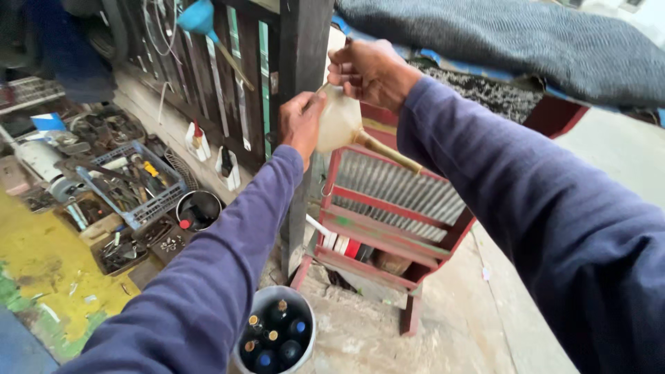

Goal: The person moves a bicycle, then picks up a bucket containing bottles and a funnel. They carry the bucket to a red metal rack and place the funnel on a post. The person then removes bottles from the bucket one by one and places them on the rack shelves.

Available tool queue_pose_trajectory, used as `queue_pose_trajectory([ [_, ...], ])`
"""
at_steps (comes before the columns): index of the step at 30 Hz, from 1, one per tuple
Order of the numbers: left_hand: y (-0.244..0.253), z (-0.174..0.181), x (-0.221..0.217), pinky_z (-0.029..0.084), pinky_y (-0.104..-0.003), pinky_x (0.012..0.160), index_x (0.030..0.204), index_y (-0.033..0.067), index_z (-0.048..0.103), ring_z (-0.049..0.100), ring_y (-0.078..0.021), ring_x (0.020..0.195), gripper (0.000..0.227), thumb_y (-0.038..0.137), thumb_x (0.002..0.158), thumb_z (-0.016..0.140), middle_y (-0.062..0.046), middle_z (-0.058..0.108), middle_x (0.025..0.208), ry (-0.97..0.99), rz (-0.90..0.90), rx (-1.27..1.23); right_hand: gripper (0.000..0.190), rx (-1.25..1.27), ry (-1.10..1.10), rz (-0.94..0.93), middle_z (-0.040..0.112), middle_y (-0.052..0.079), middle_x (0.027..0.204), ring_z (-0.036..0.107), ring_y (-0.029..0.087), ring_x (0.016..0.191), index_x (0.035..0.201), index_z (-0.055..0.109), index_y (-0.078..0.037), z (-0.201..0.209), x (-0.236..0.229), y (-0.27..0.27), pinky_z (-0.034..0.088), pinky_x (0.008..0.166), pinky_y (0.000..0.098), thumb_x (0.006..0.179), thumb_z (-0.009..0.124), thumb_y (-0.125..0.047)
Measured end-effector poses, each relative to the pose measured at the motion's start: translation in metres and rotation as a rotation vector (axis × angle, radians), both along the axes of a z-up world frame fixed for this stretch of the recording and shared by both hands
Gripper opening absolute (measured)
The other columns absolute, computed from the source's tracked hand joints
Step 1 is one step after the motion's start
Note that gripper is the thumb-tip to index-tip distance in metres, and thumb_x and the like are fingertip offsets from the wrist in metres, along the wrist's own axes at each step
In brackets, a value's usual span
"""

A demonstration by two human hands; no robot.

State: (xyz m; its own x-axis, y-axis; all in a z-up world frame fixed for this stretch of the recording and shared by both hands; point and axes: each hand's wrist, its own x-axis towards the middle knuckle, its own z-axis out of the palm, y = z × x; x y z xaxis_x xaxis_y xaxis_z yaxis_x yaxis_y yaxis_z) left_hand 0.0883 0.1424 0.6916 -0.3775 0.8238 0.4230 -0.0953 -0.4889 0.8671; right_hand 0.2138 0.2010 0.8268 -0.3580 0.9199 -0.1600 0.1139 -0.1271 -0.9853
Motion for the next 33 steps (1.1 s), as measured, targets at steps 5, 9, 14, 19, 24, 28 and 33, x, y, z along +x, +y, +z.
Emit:
queue_pose_trajectory([
  [5, 0.037, 0.038, -0.003, 0.052, -0.027, 0.064, 0.095, 0.0017, 0.074, 0.059, -0.0056, 0.070, 0.028, 0.029, 0.096, 0.068, 0.001, 0.069, 0.080, -0.011, 0.086, 0.012, 0.014, 0.183, -0.043, 0.039, 0.067, 0.000, 0.073, 0.068, 0.010, 0.061, 0.087, 0.068, -0.007, 0.042, -0.006, 0.023, 0.047, 0.047, 0.0244, 0.096, 0.068, -0.017],
  [9, 0.058, 0.057, -0.007, 0.052, -0.028, 0.064, 0.096, 0.0026, 0.075, 0.059, -0.0062, 0.070, 0.029, 0.030, 0.095, 0.068, 0.001, 0.070, 0.081, -0.008, 0.107, 0.023, 0.014, 0.278, 0.015, 0.060, 0.066, 0.000, 0.072, 0.067, 0.010, 0.057, 0.085, 0.065, -0.007, 0.056, -0.014, 0.040, 0.048, 0.044, 0.0246, 0.095, 0.069, -0.017],
  [14, 0.077, 0.067, -0.014, 0.052, -0.030, 0.064, 0.096, 0.0005, 0.074, 0.059, -0.0089, 0.071, 0.031, 0.031, 0.098, 0.068, -0.001, 0.068, 0.082, -0.115, 0.031, 0.073, 0.018, 0.470, 0.056, -0.010, 0.067, 0.004, 0.065, 0.069, 0.011, 0.050, 0.079, 0.068, -0.005, 0.057, -0.033, 0.052, 0.045, 0.037, 0.0260, 0.093, 0.072, -0.015],
  [19, 0.084, 0.063, -0.025, 0.054, -0.030, 0.067, 0.101, 0.0015, 0.074, 0.064, -0.0109, 0.073, 0.027, 0.027, 0.096, 0.066, -0.003, 0.071, 0.086, -0.185, 0.020, 0.019, 0.018, 0.635, -0.097, -0.028, 0.072, 0.004, 0.063, 0.073, 0.010, 0.052, 0.074, 0.070, -0.006, 0.053, -0.044, 0.052, 0.056, 0.041, 0.0241, 0.089, 0.076, -0.016],
  [24, 0.088, 0.057, -0.035, 0.056, -0.031, 0.069, 0.103, 0.0023, 0.074, 0.067, -0.0135, 0.076, 0.024, 0.022, 0.093, 0.065, -0.004, 0.073, 0.088, -0.232, -0.011, -0.014, 0.017, 0.699, -0.130, -0.003, 0.073, 0.006, 0.063, 0.074, 0.011, 0.051, 0.073, 0.073, -0.004, 0.049, -0.051, 0.050, 0.060, 0.044, 0.0245, 0.087, 0.076, -0.014],
  [28, 0.090, 0.048, -0.038, 0.056, -0.032, 0.070, 0.100, 0.0023, 0.074, 0.067, -0.0146, 0.076, 0.023, 0.023, 0.093, 0.065, -0.005, 0.073, 0.089, -0.265, -0.039, -0.015, 0.017, 0.698, -0.194, -0.024, 0.072, 0.008, 0.060, 0.073, 0.013, 0.050, 0.073, 0.073, -0.002, 0.042, -0.056, 0.051, 0.059, 0.045, 0.0251, 0.086, 0.075, -0.013],
  [33, 0.095, 0.038, -0.042, 0.055, -0.033, 0.068, 0.100, 0.0016, 0.072, 0.066, -0.0159, 0.073, 0.023, 0.024, 0.092, 0.071, -0.005, 0.071, 0.087, -0.277, -0.010, -0.055, 0.018, 0.791, -0.139, -0.082, 0.073, 0.008, 0.062, 0.074, 0.012, 0.052, 0.074, 0.073, -0.001, 0.030, -0.054, 0.052, 0.060, 0.046, 0.0247, 0.087, 0.075, -0.014],
])
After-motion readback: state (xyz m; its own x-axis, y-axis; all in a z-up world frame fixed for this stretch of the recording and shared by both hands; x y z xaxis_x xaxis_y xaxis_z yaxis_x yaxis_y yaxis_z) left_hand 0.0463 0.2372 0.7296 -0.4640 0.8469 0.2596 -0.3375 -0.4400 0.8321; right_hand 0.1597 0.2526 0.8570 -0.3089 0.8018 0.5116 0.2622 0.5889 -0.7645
